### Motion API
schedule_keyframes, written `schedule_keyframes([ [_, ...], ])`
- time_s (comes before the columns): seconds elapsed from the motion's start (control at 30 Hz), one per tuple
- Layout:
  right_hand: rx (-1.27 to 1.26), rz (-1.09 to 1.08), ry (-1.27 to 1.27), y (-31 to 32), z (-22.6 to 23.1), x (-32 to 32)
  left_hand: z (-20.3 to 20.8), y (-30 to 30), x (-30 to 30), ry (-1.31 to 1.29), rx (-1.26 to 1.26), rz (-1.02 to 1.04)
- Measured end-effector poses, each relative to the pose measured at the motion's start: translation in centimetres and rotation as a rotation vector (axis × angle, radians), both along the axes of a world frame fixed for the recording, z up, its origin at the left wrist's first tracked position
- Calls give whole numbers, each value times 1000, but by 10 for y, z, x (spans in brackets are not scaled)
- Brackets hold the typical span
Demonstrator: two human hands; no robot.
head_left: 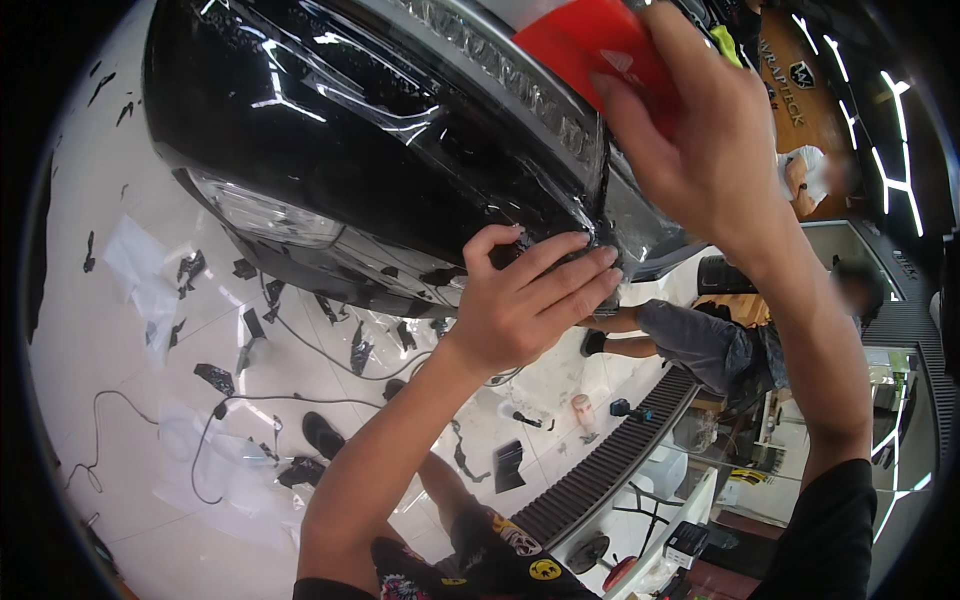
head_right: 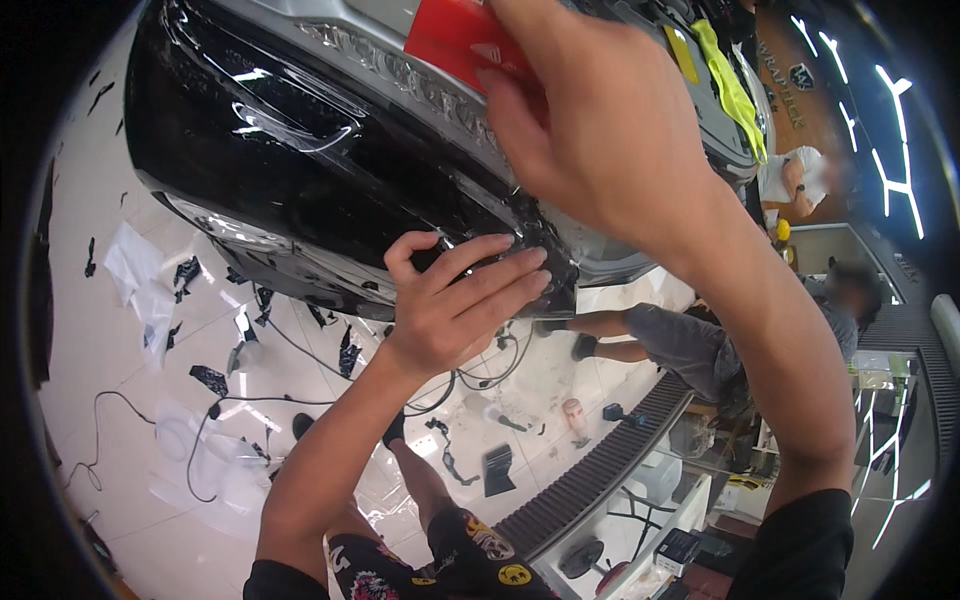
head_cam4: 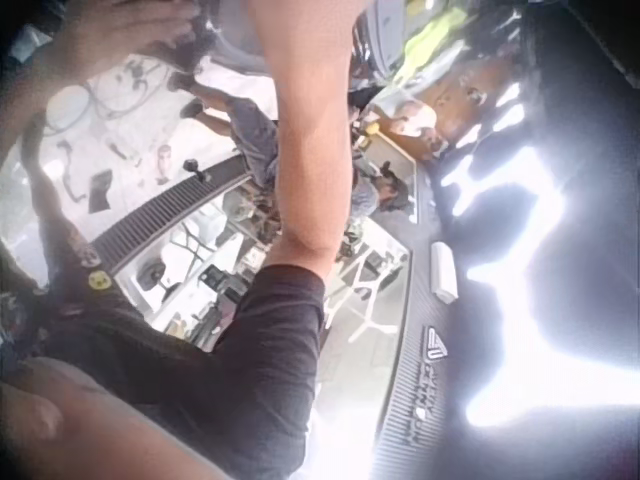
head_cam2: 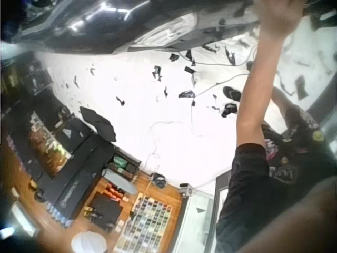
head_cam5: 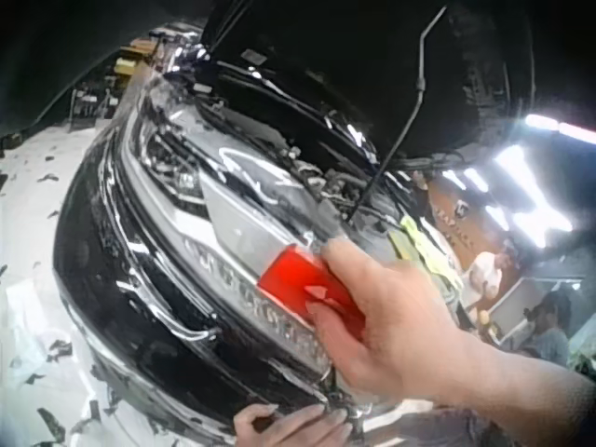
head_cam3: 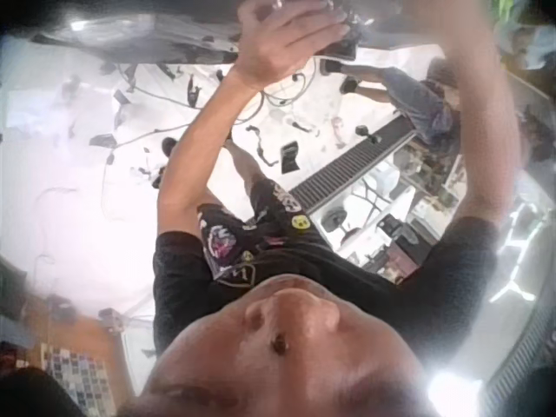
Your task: The person applies a clear protective film to the front bumper and headlight area of a black car. They use a red squeegee to smooth the film and a blade to trim the edges, working around the contours of the vehicle's front end.
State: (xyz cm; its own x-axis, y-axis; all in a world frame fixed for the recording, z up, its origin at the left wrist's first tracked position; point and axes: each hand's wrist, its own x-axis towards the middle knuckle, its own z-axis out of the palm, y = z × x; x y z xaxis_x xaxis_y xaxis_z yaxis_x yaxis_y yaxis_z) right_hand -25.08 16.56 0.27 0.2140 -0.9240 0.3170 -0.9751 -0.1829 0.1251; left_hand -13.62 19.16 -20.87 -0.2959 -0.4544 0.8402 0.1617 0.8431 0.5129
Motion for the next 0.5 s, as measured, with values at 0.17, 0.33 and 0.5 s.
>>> schedule_keyframes([
  [0.17,74,17,170,38,-30,-12,-3,-1,2,-5,-10,6],
  [0.33,88,-26,190,73,-57,-12,-9,1,0,-18,-76,62],
  [0.5,202,-166,126,109,-58,-18,-8,-1,0,-40,-144,57],
])
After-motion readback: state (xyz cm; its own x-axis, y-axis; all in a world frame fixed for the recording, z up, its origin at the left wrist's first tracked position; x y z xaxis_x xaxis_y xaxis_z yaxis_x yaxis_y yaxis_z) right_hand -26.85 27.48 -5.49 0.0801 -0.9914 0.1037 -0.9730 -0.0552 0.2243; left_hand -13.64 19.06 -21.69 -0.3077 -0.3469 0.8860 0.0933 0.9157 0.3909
